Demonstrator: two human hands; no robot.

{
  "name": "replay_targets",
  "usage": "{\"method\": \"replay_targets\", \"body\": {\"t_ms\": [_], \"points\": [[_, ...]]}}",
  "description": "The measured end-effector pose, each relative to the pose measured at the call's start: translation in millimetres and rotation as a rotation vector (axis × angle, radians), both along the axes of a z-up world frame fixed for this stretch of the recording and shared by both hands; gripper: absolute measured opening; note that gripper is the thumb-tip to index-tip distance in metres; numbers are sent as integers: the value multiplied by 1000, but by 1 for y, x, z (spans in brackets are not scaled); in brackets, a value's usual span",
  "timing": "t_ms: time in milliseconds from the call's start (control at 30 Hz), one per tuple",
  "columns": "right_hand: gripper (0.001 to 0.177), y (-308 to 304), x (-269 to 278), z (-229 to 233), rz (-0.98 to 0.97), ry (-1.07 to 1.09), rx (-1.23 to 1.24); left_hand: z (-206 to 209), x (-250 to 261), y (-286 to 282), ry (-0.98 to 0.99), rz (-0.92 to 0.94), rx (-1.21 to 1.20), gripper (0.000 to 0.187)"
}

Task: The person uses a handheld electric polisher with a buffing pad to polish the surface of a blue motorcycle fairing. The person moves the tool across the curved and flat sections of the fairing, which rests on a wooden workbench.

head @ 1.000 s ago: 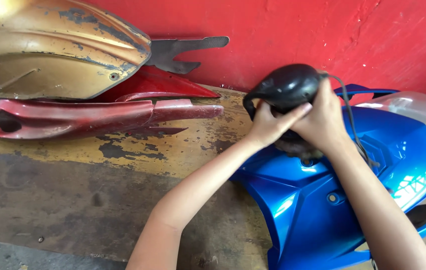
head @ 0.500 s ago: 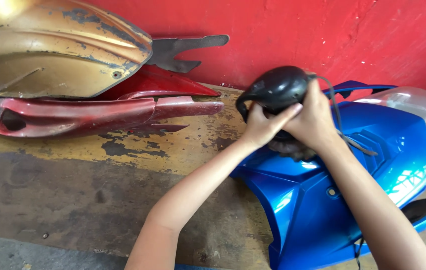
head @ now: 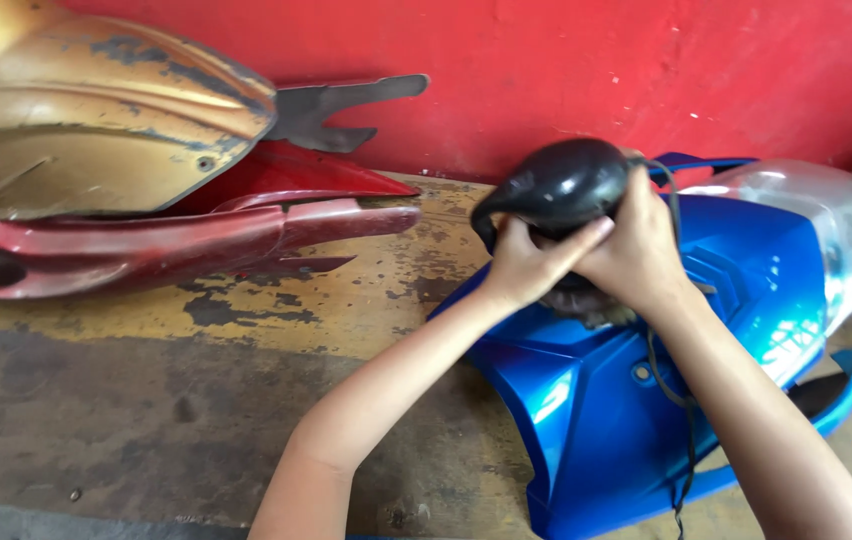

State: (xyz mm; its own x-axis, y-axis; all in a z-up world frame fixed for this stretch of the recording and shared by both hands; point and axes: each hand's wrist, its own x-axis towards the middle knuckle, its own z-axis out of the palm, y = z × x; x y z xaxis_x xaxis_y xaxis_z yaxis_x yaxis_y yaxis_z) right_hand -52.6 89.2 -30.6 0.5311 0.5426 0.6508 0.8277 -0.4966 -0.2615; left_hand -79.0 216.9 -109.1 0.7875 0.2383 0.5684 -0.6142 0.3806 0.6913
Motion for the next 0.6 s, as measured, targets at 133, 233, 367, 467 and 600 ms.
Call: {"method": "replay_targets", "body": {"t_ms": [133, 233, 367, 467, 600], "points": [[72, -5, 1, 11, 56, 3, 35, 1, 15, -8, -24, -7, 10, 48], [77, -25, -8, 16, -25, 19, -6, 11, 2, -23, -11, -64, -29, 52], [79, -52, -28, 25, -80, -58, -17, 26, -12, -46, -77, -49, 51, 55], [74, -65, -16, 23, -72, -72, 55, 33, 5, -55, -137, -36, 141, 48], [71, -71, 8, 23, -44, -158, 161, 47, 31, -58, -184, -68, 201, 37]]}}
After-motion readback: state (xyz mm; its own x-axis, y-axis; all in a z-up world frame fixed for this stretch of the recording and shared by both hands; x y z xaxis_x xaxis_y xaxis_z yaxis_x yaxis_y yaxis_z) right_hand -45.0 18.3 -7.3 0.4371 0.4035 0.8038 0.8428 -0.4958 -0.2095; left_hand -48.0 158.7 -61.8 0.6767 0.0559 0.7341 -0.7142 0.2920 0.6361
